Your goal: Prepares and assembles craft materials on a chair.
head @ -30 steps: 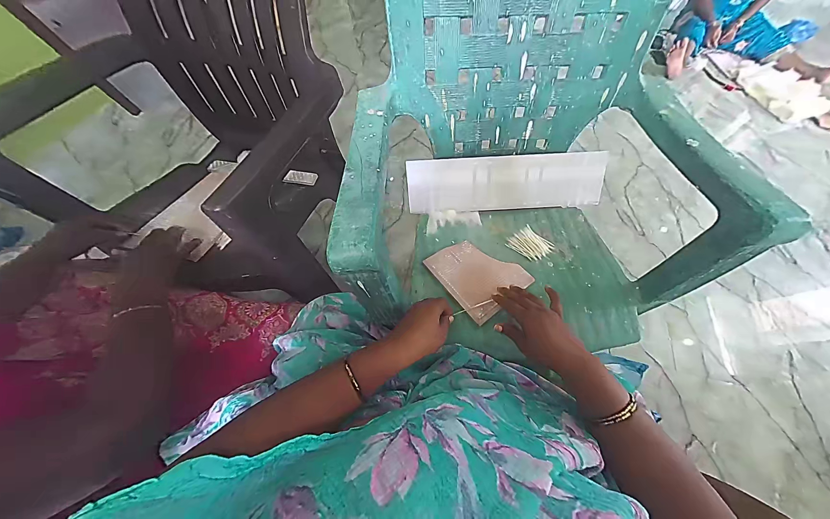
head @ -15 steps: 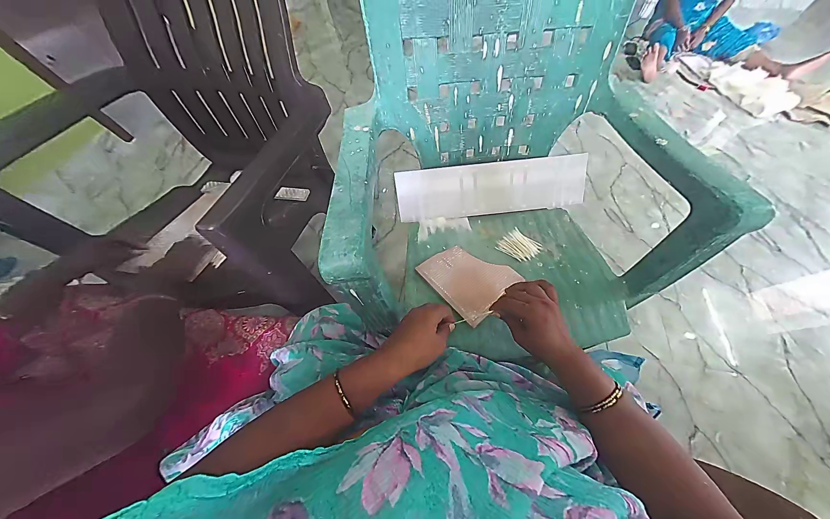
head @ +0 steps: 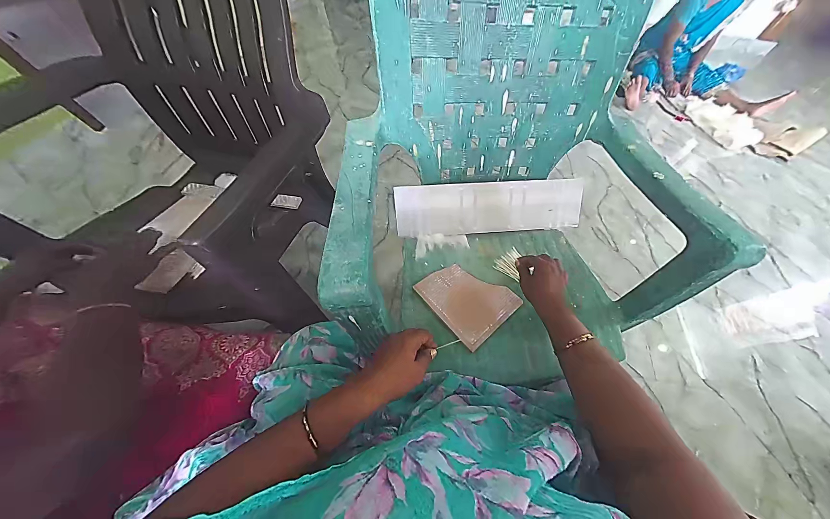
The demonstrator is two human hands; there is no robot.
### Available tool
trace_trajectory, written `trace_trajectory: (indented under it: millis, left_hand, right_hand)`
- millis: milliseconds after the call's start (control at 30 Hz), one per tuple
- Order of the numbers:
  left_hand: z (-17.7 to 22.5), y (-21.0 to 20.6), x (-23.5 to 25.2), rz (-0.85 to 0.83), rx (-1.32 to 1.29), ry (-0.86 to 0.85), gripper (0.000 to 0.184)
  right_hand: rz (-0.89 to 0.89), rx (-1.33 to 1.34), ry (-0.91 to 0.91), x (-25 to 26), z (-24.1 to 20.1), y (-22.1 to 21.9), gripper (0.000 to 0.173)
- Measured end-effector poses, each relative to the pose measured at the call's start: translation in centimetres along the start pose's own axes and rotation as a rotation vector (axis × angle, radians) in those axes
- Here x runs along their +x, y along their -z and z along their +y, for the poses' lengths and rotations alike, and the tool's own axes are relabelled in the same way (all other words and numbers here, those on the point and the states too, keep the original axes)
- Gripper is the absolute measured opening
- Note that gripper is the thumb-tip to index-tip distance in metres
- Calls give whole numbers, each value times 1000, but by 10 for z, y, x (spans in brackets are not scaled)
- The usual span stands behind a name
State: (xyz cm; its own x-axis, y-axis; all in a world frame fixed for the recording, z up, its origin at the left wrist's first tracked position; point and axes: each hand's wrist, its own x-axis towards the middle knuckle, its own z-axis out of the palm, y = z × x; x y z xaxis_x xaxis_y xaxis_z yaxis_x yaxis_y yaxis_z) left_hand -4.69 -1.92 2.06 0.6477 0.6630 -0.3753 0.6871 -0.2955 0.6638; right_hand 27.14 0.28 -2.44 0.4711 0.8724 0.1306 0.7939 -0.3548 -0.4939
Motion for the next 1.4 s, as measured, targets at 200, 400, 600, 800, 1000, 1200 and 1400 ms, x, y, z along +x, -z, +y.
trace_trajectory:
  millis: [200, 400, 600, 800, 1000, 1200, 1400]
  left_hand:
    - [-12, 3, -6, -43, 14, -19, 29]
    - [-27, -14, 3, -67, 76, -8, 33]
    - [-32, -28, 11, -59, 269, 43, 43]
    - [-17, -36, 12, -98, 478, 49, 47]
    - [-6, -46, 13, -33, 650, 119, 50]
    - [-13, -35, 40, 74, 662, 64, 75]
    - [-14, -3, 84, 87, 617, 55, 78]
  right_hand:
    - [22, 38, -127, 2, 18, 5, 29]
    - [191, 177, -196, -40, 37, 81, 28]
    - [346, 177, -285, -94, 96, 109, 26]
    - [-51, 299, -656, -133, 156, 86, 83]
    - [-205, 729, -700, -135, 152, 55, 70]
    - [-141, 908, -680, -98, 155, 50, 71]
    - [-153, 999, -633, -54, 158, 41, 67]
